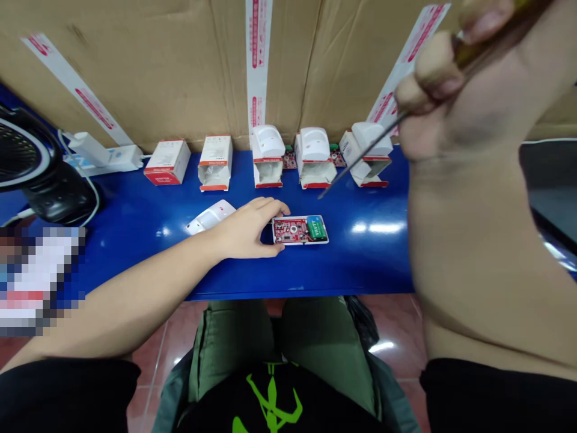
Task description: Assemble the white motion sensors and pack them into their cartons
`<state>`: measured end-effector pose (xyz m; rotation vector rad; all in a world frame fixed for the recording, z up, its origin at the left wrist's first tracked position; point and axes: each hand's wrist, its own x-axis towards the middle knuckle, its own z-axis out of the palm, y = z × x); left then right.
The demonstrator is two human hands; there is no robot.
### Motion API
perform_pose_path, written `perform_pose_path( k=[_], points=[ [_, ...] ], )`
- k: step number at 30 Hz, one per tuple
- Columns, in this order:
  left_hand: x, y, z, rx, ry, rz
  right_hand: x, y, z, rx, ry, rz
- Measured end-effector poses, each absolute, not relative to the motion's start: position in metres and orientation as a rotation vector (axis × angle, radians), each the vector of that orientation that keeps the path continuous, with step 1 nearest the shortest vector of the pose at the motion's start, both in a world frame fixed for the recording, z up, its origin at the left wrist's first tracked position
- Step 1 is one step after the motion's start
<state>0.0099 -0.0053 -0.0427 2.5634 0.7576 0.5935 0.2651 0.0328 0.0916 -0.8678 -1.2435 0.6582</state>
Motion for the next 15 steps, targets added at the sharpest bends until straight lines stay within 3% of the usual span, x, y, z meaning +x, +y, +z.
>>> perform_pose_path(
  k=[5,15],
  points=[
    [0.009,-0.004,-0.042,2.555,0.698,0.632,0.219,0.015,0.119,-0.729,-1.025,0.92],
    [0.012,-0.003,-0.043,2.524,0.608,0.661,0.203,0.019,0.095,-0.634,-1.208,1.103]
  ],
)
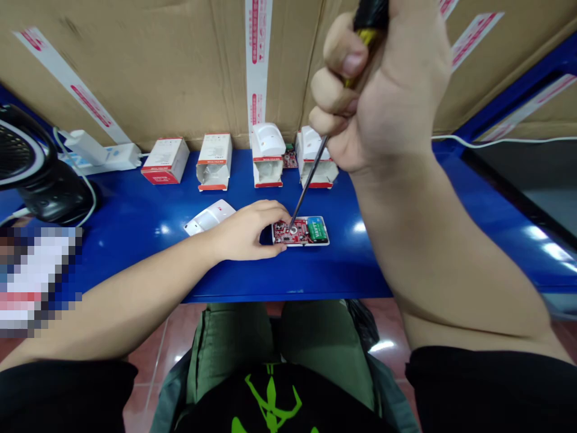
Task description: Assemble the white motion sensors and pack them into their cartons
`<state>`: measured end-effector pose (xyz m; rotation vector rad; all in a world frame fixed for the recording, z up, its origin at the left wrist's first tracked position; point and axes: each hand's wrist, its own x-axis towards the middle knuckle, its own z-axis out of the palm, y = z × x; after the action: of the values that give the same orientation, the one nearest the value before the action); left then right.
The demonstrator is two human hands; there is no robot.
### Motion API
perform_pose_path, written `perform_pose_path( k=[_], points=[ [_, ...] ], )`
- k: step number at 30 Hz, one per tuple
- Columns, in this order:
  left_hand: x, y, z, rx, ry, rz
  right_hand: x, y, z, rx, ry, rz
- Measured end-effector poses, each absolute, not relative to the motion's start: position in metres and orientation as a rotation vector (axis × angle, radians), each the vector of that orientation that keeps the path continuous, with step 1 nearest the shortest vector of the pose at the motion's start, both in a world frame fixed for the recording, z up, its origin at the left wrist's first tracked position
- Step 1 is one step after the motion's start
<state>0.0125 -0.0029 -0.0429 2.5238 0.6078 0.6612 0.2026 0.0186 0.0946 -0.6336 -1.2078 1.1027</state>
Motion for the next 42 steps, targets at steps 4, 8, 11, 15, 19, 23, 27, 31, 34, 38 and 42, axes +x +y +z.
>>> perform_pose_path(
  k=[4,8,11,15,19,23,27,31,34,38,42],
  points=[
    [0.013,-0.004,-0.042,2.524,0.616,0.657,0.204,0.024,0.086,-0.646,-1.27,0.997],
    [0.013,-0.004,-0.042,2.529,0.588,0.682,0.206,0.029,0.077,-0.629,-1.35,0.976],
    [0.014,-0.004,-0.042,2.532,0.569,0.695,0.203,0.026,0.077,-0.635,-1.366,0.964],
    [0.014,-0.004,-0.042,2.523,0.595,0.673,0.2,0.02,0.079,-0.715,-1.375,0.929],
    [0.014,-0.004,-0.041,2.526,0.604,0.669,0.197,0.013,0.08,-0.607,-1.362,0.973],
    [0.015,-0.004,-0.041,2.52,0.631,0.648,0.196,0.0,0.083,-0.539,-1.309,1.092],
    [0.015,-0.004,-0.042,2.523,0.62,0.666,0.204,-0.002,0.088,-0.385,-1.474,1.268],
    [0.014,-0.004,-0.041,2.532,0.608,0.669,0.216,0.005,0.09,-0.35,-1.625,1.391],
    [0.013,-0.005,-0.04,2.522,0.634,0.654,0.218,0.003,0.089,-0.399,-1.64,1.272],
    [0.013,-0.005,-0.04,2.515,0.642,0.649,0.209,-0.005,0.085,-0.43,-1.676,1.032],
    [0.014,-0.005,-0.04,2.513,0.643,0.644,0.2,-0.009,0.087,-0.515,-1.586,1.064]
  ],
)
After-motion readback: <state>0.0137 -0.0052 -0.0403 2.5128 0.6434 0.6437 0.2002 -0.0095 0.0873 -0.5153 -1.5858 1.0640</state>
